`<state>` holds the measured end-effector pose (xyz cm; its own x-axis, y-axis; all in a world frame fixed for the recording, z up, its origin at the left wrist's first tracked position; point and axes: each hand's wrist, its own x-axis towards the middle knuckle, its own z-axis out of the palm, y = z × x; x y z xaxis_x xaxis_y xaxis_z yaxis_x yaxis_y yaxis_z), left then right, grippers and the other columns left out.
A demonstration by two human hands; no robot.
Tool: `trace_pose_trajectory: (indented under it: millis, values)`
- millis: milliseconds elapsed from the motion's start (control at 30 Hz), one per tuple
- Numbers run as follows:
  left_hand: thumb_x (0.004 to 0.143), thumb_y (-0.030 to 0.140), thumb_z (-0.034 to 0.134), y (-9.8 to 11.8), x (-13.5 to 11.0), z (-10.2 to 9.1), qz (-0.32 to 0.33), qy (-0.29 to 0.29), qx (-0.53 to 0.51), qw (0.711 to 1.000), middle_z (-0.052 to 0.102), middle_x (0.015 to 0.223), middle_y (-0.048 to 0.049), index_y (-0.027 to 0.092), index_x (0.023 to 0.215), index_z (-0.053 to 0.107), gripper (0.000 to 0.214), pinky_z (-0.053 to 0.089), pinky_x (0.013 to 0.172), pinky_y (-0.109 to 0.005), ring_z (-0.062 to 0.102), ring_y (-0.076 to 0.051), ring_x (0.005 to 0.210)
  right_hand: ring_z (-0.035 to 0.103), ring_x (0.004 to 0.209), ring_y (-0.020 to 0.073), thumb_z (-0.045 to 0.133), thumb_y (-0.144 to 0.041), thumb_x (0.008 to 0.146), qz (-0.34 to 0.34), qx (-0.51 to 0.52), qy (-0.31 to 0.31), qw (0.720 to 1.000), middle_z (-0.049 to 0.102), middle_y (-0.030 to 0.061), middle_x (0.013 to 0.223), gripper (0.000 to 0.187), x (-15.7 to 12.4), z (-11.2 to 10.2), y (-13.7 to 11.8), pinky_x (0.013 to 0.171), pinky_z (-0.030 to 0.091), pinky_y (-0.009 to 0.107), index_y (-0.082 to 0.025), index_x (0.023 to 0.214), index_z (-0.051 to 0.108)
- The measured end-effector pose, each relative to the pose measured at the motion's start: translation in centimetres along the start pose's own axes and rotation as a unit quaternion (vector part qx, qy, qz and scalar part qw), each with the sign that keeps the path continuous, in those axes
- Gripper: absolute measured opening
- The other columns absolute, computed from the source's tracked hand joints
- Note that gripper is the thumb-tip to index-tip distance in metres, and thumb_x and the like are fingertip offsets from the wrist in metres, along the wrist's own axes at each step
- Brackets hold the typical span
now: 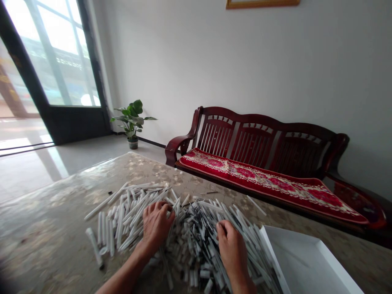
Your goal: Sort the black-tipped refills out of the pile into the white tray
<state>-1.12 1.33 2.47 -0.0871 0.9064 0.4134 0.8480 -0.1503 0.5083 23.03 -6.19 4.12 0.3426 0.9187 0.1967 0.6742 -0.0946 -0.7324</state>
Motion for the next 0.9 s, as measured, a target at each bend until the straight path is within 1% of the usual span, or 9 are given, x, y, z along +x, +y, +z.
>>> trace_pose_trajectory:
  millis: [67,133,233,333,433,533,700,800,900]
  values:
    - [0.086,0.033,0.055,0.0,0.3,0.0,-0.033,0.026,-0.116,0.992,0.072,0.1,-0.0099,0.022,0.087,0.07,0.019,0.041,0.099,-0.051,0.061,-0.032,0.103,0.065,0.06,0.0214,0.046,-0.051,0.086,-0.01,0.02,-0.004,1.0,0.066,0.0015,0.06,0.036,-0.1,0.3,-0.2,0.059,0.045,0.03,-0.023,0.078,0.067]
    - [0.086,0.042,0.054,0.2,0.4,0.3,-0.082,0.023,-0.29,0.953,0.073,0.09,-0.0088,0.021,0.089,0.066,0.025,0.05,0.085,-0.044,0.066,-0.028,0.088,0.064,0.059,0.0209,0.047,-0.051,0.086,-0.022,0.046,-0.02,0.999,0.066,0.0011,0.059,0.035,-0.2,0.7,-0.4,0.058,0.045,0.029,-0.023,0.077,0.067]
    - [0.08,0.054,0.061,1.2,0.2,0.7,-0.162,-0.02,-0.538,0.827,0.074,0.084,-0.0065,0.02,0.088,0.061,0.035,0.055,0.071,-0.037,0.069,-0.022,0.074,0.062,0.056,0.0192,0.046,-0.05,0.087,-0.021,0.08,-0.062,0.995,0.065,0.0003,0.06,0.034,-0.6,1.6,-1.0,0.054,0.044,0.027,-0.024,0.076,0.066]
    - [0.067,0.055,0.077,2.7,-0.6,0.8,-0.233,-0.069,-0.669,0.702,0.076,0.09,-0.0067,0.019,0.087,0.058,0.045,0.057,0.072,-0.033,0.072,-0.021,0.078,0.059,0.049,0.0177,0.039,-0.055,0.092,-0.005,0.122,-0.098,0.988,0.066,0.0005,0.062,0.041,-1.4,2.5,-1.8,0.048,0.043,0.027,-0.025,0.082,0.066]
    - [0.056,0.049,0.088,4.1,-1.5,0.6,-0.274,-0.107,-0.715,0.634,0.077,0.092,-0.0073,0.019,0.086,0.057,0.052,0.059,0.072,-0.03,0.074,-0.02,0.079,0.059,0.046,0.0181,0.031,-0.06,0.095,0.007,0.154,-0.08,0.985,0.066,0.0014,0.062,0.049,-2.2,3.4,-2.6,0.046,0.044,0.029,-0.026,0.081,0.064]
    - [0.052,0.044,0.092,5.1,-2.4,0.5,-0.281,-0.136,-0.727,0.611,0.077,0.09,-0.0073,0.019,0.084,0.057,0.054,0.059,0.071,-0.029,0.075,-0.021,0.079,0.058,0.044,0.0186,0.029,-0.063,0.095,0.012,0.153,-0.061,0.986,0.063,0.0014,0.056,0.052,-2.6,4.0,-2.9,0.042,0.042,0.029,-0.027,0.071,0.058]
    - [0.051,0.045,0.093,5.7,-3.4,1.2,-0.279,-0.149,-0.73,0.607,0.078,0.085,-0.007,0.018,0.083,0.058,0.054,0.06,0.067,-0.028,0.076,-0.022,0.078,0.054,0.041,0.0164,0.038,-0.061,0.094,-0.011,0.129,-0.067,0.989,0.056,-0.0014,0.048,0.048,-2.4,4.1,-2.3,0.04,0.04,0.026,-0.026,0.065,0.055]
    - [0.052,0.047,0.092,5.6,-3.6,1.7,-0.284,-0.142,-0.722,0.615,0.078,0.086,-0.0072,0.018,0.082,0.059,0.053,0.059,0.066,-0.027,0.075,-0.02,0.075,0.059,0.049,0.0165,0.045,-0.051,0.094,-0.059,0.091,-0.055,0.993,0.063,0.0002,0.056,0.041,-2.1,3.4,-2.2,0.048,0.045,0.025,-0.025,0.068,0.062]
    - [0.052,0.049,0.092,5.4,-3.6,2.0,-0.288,-0.136,-0.72,0.617,0.077,0.084,-0.0065,0.017,0.081,0.06,0.054,0.059,0.065,-0.026,0.073,-0.017,0.071,0.07,0.07,0.0198,0.053,-0.042,0.091,-0.121,0.073,-0.008,0.99,0.075,0.0049,0.076,0.028,-2.0,2.8,-2.4,0.066,0.053,0.026,-0.024,0.083,0.073]
